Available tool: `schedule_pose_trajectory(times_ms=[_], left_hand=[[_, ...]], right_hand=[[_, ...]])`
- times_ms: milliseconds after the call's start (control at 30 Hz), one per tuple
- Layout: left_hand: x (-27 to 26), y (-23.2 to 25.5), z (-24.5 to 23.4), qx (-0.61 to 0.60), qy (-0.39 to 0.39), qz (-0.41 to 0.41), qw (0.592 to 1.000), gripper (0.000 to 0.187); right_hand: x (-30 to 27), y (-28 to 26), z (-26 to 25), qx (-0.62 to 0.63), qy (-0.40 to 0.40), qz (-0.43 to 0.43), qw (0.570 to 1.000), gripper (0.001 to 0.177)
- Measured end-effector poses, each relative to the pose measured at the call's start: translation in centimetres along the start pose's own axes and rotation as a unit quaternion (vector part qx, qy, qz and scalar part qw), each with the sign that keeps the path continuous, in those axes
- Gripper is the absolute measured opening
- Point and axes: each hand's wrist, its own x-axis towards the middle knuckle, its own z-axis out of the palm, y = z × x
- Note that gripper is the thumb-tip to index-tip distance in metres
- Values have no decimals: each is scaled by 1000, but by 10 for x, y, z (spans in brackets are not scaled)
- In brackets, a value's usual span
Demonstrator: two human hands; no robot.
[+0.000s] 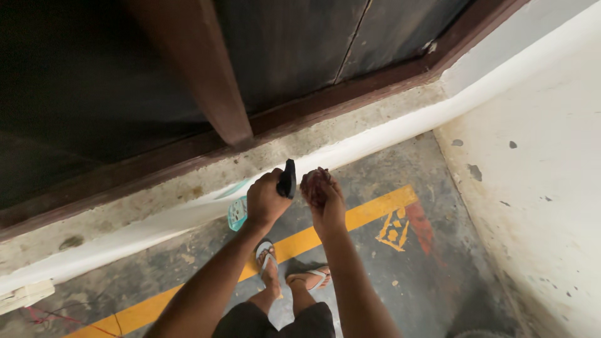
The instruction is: The person cleans a dark-colored door with a textured surface. They spray a cleaning solution from a bottle and wipe the door with a cloth, focusing on the frame and the main panels.
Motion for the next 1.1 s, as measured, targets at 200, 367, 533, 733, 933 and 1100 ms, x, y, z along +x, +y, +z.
schedule_pose_trajectory(times_ms=[200,367,533,733,933,1100], left_hand=[[3,0,4,4,20,-43,999,19],[5,9,1,0,15,-52,999,21],[10,13,2,3,30,-47,998,26],[15,15,4,-3,34,-58,998,24],[15,14,3,-15,14,-89,996,24],[20,10,5,-7,28,-86,996,29]], right_hand=[[20,24,-32,43,-166,-40,984,20],[16,22,-26,29,-57,-6,998,27],[13,12,-14,40,-70,-1,997,29],[20,15,-16,75,-127,-17,989,28],[12,17,1,79,-51,8,996,26],[19,17,-4,83,-44,8,996,22]])
